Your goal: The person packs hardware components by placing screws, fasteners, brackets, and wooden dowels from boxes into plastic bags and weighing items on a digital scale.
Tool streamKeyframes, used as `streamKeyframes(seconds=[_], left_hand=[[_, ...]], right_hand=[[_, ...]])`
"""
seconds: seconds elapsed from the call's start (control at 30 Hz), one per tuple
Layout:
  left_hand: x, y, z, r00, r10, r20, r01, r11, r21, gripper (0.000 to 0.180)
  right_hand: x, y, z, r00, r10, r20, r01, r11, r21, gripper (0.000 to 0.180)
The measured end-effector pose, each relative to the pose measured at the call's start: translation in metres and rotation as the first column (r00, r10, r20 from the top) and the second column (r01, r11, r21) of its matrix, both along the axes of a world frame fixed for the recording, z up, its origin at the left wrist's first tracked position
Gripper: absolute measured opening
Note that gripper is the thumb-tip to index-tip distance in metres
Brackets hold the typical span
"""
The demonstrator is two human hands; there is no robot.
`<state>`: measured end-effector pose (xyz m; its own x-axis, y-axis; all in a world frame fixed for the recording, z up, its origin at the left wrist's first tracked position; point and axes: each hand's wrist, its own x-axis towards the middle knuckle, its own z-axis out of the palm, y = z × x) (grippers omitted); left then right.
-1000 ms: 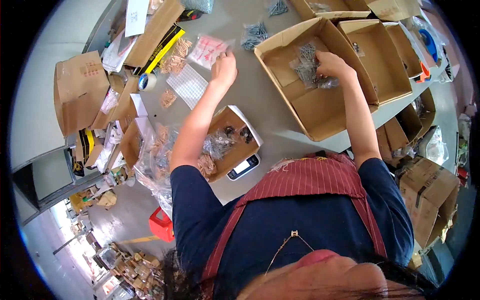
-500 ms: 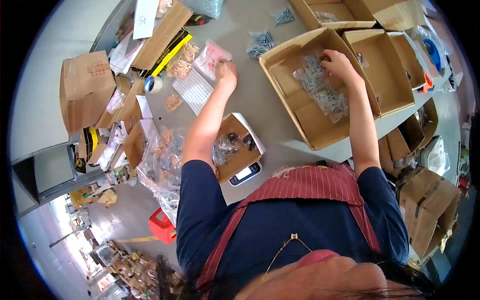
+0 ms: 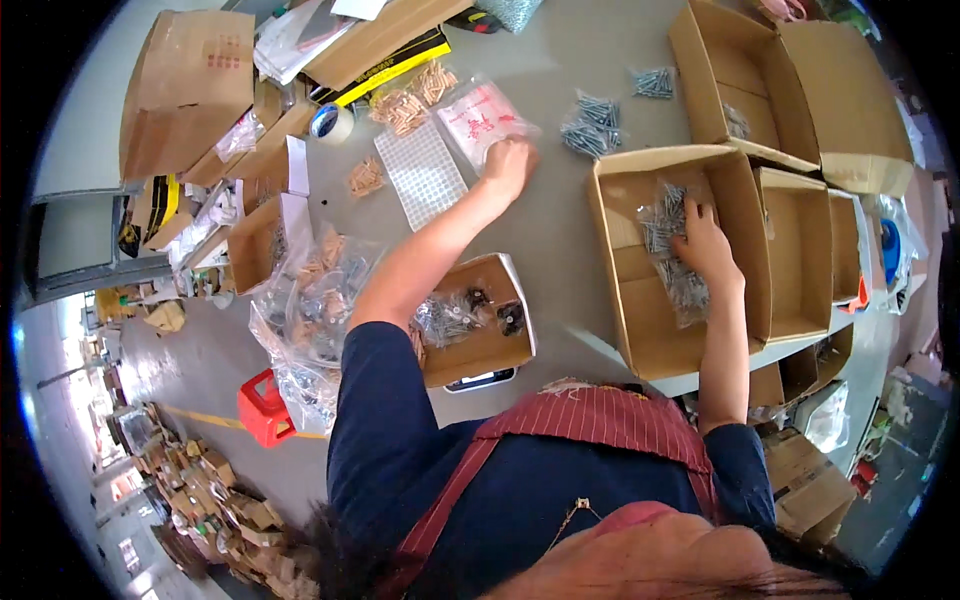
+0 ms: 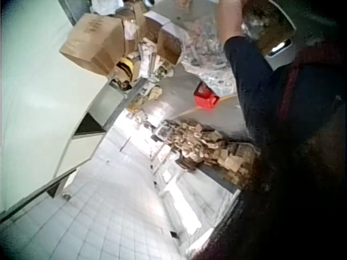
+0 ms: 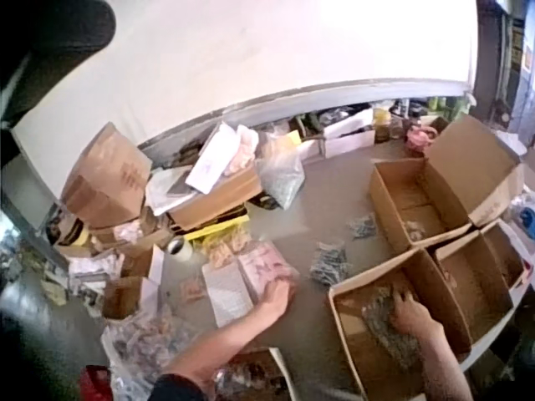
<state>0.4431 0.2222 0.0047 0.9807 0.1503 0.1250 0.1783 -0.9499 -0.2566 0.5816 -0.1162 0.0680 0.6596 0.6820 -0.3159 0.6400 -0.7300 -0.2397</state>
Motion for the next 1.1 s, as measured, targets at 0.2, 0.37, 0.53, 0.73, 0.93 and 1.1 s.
streamKeyframes(seconds=[0.2,0.37,0.53,0.73,0.93,1.1], left_hand=[[-0.021,-0.023,0.038,1.000,-0.019,0.011,0.020,0.993,-0.120,0.016],[-0.039,-0.030,0.069,0.976,-0.150,0.157,0.182,0.959,-0.216,0.020],[-0.059,-0.010,0.117,0.873,0.015,0.487,0.171,0.927,-0.334,0.018],[-0.071,0.002,0.114,0.799,0.412,0.438,0.176,0.536,-0.826,0.016],[-0.096,-0.011,0.142,0.804,0.594,-0.031,0.325,-0.482,-0.814,0.017],[-0.152,0.016,0.158,0.695,0.719,-0.007,0.502,-0.492,-0.711,0.016]], right_hand=[[-0.004,0.002,0.010,0.999,-0.024,-0.044,0.023,0.999,-0.023,0.077],[0.000,0.002,0.020,0.997,-0.071,0.009,0.070,0.997,0.025,0.063],[0.001,0.050,0.063,0.993,-0.018,0.120,-0.048,0.851,0.524,0.040],[0.030,0.152,0.066,0.963,0.269,0.025,-0.233,0.782,0.579,0.034],[0.031,0.223,0.033,0.902,0.428,-0.050,-0.430,0.888,-0.163,0.042],[0.066,0.247,0.030,0.971,0.188,-0.145,-0.218,0.949,-0.230,0.042]])
